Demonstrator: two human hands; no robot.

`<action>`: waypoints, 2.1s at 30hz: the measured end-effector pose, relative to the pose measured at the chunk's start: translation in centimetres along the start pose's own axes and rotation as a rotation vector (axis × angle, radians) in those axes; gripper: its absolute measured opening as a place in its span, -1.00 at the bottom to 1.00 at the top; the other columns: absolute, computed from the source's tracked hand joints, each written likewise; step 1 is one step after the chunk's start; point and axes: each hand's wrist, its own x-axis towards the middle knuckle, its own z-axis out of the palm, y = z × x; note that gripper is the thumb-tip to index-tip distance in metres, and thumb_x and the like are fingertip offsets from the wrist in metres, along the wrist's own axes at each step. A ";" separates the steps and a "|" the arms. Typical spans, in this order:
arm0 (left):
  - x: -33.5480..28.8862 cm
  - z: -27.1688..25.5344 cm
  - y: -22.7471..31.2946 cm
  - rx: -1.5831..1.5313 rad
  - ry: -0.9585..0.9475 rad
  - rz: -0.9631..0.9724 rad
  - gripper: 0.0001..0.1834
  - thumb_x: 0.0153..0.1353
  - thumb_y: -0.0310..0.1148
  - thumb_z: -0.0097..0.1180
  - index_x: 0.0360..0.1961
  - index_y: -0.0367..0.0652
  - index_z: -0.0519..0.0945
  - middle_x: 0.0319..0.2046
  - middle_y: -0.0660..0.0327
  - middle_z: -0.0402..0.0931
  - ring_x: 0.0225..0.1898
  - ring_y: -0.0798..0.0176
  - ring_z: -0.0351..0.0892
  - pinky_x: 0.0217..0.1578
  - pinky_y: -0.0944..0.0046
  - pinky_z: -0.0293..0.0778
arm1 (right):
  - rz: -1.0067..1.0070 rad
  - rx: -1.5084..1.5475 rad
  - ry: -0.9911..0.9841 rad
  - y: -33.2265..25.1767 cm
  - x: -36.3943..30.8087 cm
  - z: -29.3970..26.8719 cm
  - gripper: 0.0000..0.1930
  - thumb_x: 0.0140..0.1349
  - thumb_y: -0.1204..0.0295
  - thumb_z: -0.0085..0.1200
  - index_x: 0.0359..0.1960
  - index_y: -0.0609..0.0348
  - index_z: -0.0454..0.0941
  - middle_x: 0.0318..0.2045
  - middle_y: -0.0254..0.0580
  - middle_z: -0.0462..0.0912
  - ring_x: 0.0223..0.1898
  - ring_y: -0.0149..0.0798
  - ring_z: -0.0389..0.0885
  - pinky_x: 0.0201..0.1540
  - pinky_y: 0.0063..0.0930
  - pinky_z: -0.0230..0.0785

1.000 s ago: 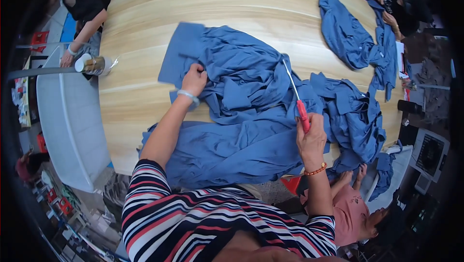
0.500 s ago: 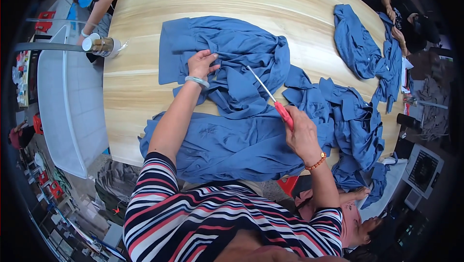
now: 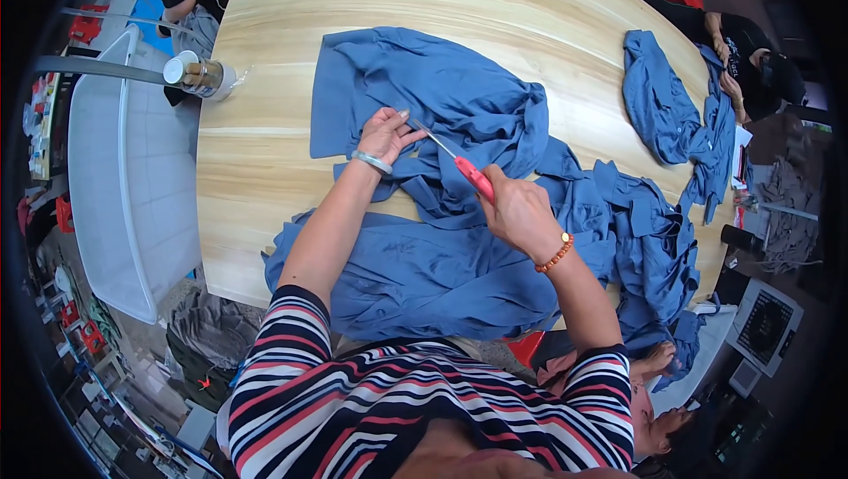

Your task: Trim and separate pieces of blue garment fabric using scissors.

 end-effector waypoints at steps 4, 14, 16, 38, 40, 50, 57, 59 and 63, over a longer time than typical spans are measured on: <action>-0.5 1.1 1.5 0.106 0.002 -0.070 -0.92 0.25 -0.60 0.01 -0.38 -0.21 0.41 -0.37 0.17 0.51 -0.25 0.13 0.61 -0.02 -0.22 0.53 | -0.043 0.106 0.066 0.9 -1.0 0.5 -0.78 0.20 0.39 0.03 -0.14 0.14 0.41 -0.55 0.12 0.57 -0.48 0.14 0.57 -0.40 -0.05 0.38; 2.5 0.9 2.5 0.057 0.064 0.082 -0.94 0.27 -0.54 0.03 -0.37 -0.20 0.43 -0.37 0.19 0.52 -0.28 0.22 0.61 -0.12 -0.13 0.60 | 0.087 0.045 0.035 -1.2 0.2 -0.5 -0.77 0.19 0.32 0.08 -0.22 0.19 0.44 -0.62 0.11 0.54 -0.51 0.14 0.56 -0.41 -0.06 0.38; 2.7 1.0 2.3 0.076 0.080 0.075 -0.93 0.27 -0.53 0.04 -0.37 -0.20 0.42 -0.38 0.21 0.51 -0.33 0.25 0.60 -0.12 -0.09 0.61 | 0.060 0.042 0.028 -1.5 1.0 -0.5 -0.76 0.19 0.30 0.09 -0.23 0.20 0.44 -0.64 0.11 0.54 -0.52 0.15 0.56 -0.42 -0.06 0.38; -3.8 -0.1 5.5 1.935 -0.195 0.775 -0.90 0.19 -0.40 0.09 -0.26 -0.12 0.54 -0.38 0.28 0.50 -0.29 0.24 0.48 -0.16 0.27 0.30 | 0.134 -0.241 0.154 9.1 1.2 -1.4 -0.65 0.07 0.59 0.00 -0.04 0.19 0.42 0.12 0.01 0.44 -0.19 0.15 0.58 -0.15 -0.15 0.45; -3.6 -0.3 5.3 1.342 -0.190 0.417 -0.90 0.26 -0.37 0.05 -0.27 -0.15 0.53 -0.38 0.33 0.51 -0.33 0.37 0.46 -0.19 0.36 0.30 | 0.073 -0.083 0.202 9.0 -0.7 -2.2 -0.67 0.08 0.60 0.00 -0.07 0.20 0.42 0.15 0.05 0.40 -0.18 0.16 0.56 -0.14 -0.13 0.44; -3.9 -0.5 2.2 0.695 -0.133 0.140 -0.83 0.38 -0.34 -0.09 -0.22 -0.19 0.50 -0.37 0.45 0.42 -0.32 0.57 0.31 -0.23 0.50 0.31 | -0.172 0.053 -0.123 0.1 -3.3 -1.8 -0.76 0.13 0.37 0.11 -0.20 0.16 0.43 -0.63 0.09 0.52 -0.50 0.15 0.54 -0.42 -0.07 0.35; -5.3 1.0 0.3 0.771 0.036 0.128 -0.75 0.32 -0.19 0.01 -0.26 -0.18 0.50 -0.36 0.39 0.47 -0.28 0.51 0.34 -0.22 0.40 0.36 | -0.199 -0.021 -0.137 -0.3 -6.7 -1.0 -0.80 0.15 0.34 0.07 -0.24 0.14 0.45 -0.59 0.08 0.58 -0.51 0.13 0.57 -0.43 0.00 0.38; -6.5 1.5 -0.4 0.931 -0.066 0.136 -0.63 0.21 -0.07 0.14 -0.22 -0.19 0.51 -0.33 0.28 0.51 -0.26 0.42 0.40 -0.21 0.36 0.38 | -0.155 -0.028 -0.093 0.3 -7.7 -0.4 -0.79 0.16 0.34 0.06 -0.21 0.12 0.46 -0.55 0.09 0.59 -0.48 0.13 0.58 -0.41 -0.01 0.38; -8.4 1.4 -0.1 1.779 -0.192 0.432 -0.69 0.01 -0.21 0.19 -0.26 -0.15 0.51 -0.34 0.09 0.49 -0.23 0.09 0.49 -0.19 0.09 0.33 | 0.024 -0.065 -0.021 2.1 -9.0 0.0 -0.78 0.17 0.37 0.04 -0.16 0.11 0.46 -0.48 0.08 0.59 -0.40 0.11 0.59 -0.36 -0.05 0.40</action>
